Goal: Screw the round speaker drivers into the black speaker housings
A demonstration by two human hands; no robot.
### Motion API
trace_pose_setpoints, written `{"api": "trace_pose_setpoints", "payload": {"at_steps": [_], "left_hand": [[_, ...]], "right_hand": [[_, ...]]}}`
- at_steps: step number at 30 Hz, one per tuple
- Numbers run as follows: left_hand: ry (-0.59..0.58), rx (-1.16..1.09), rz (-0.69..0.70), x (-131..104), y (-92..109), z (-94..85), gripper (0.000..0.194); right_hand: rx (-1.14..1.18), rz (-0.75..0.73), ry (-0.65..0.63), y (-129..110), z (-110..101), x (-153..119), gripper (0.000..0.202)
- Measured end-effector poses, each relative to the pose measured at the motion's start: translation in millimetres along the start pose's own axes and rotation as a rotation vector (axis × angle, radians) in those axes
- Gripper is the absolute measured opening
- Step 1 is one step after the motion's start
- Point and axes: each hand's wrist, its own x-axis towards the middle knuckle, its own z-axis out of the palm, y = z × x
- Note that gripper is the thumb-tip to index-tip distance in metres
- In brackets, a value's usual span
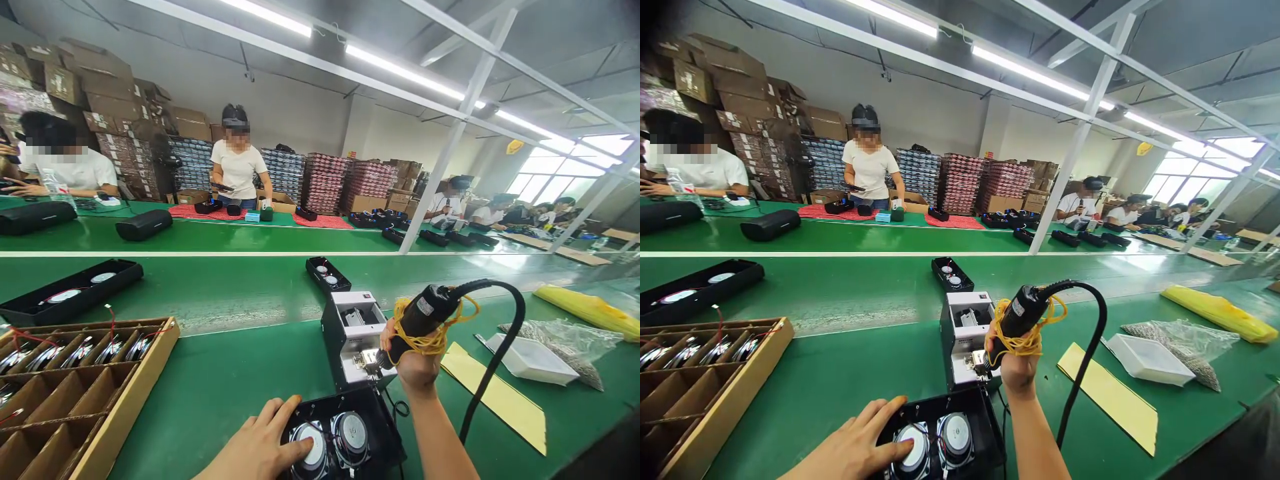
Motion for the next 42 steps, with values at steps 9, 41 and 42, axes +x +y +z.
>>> {"api": "trace_pose_setpoints", "payload": {"at_steps": [9,41,42], "left_hand": [[-0.154,-0.104,0.05,-1,-12,0.0,0.048],[-0.164,-0.318,0.09,-31,-20,-27.2,0.086],[-0.168,-0.313,0.089,-31,-20,-28.6,0.085]], "right_hand": [[-0.015,-0.025,-0.023,-10,2,-5,0.061],[0.251,0.185,-0.285,-31,83,-108,0.019],[0.272,0.212,-0.286,-32,90,-115,0.026]]}}
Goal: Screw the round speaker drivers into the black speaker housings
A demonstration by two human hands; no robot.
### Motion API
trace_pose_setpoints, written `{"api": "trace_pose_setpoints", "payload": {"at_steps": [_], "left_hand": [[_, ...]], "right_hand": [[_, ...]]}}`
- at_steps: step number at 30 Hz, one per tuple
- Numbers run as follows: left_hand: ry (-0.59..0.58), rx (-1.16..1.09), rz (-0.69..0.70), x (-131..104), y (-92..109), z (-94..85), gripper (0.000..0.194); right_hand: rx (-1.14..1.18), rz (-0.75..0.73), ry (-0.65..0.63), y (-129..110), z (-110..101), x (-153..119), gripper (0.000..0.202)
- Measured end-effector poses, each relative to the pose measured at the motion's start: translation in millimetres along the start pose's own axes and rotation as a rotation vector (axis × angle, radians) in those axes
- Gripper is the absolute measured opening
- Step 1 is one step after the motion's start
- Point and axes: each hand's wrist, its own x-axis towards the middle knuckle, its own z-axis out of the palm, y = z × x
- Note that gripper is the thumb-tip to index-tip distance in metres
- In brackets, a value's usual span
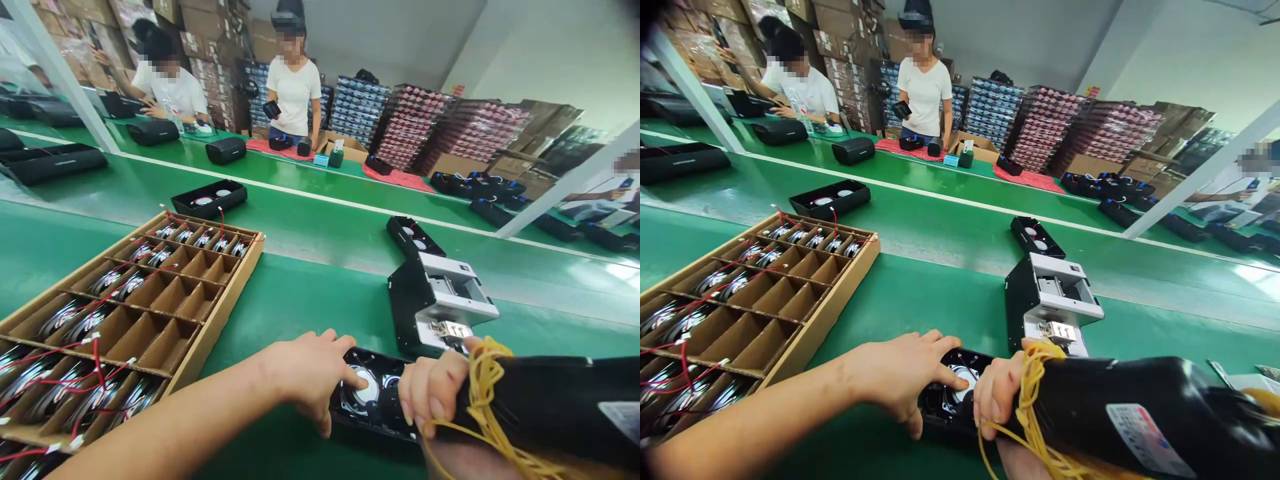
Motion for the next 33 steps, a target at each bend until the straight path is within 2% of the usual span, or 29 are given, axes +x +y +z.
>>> {"api": "trace_pose_setpoints", "payload": {"at_steps": [2,6,10,16,20,24,29,33], "left_hand": [[-0.006,0.008,0.001,0,1,-2.0,0.084],[-0.007,0.005,0.002,-1,1,-3.3,0.081],[-0.018,0.005,0.002,-2,1,-4.6,0.08],[-0.01,0.024,0.01,0,0,-3.8,0.079],[-0.031,0.009,-0.002,1,-2,-2.8,0.081],[-0.052,0.005,-0.015,1,0,-6.6,0.08],[-0.04,0.017,-0.023,-1,4,-7.9,0.075],[0.013,0.031,-0.006,0,4,-3.8,0.074]], "right_hand": [[0.025,0.026,-0.042,5,15,-6,0.04],[0.007,-0.014,-0.087,15,24,-5,0.04],[-0.01,0.062,-0.074,24,17,-8,0.055],[0.042,0.111,-0.082,30,12,-15,0.061],[-0.045,0.138,-0.028,34,7,-16,0.06],[-0.017,0.168,-0.01,37,4,-16,0.074],[-0.065,0.128,0.002,38,6,-19,0.064],[-0.227,0.246,0.019,45,-1,-24,0.064]]}}
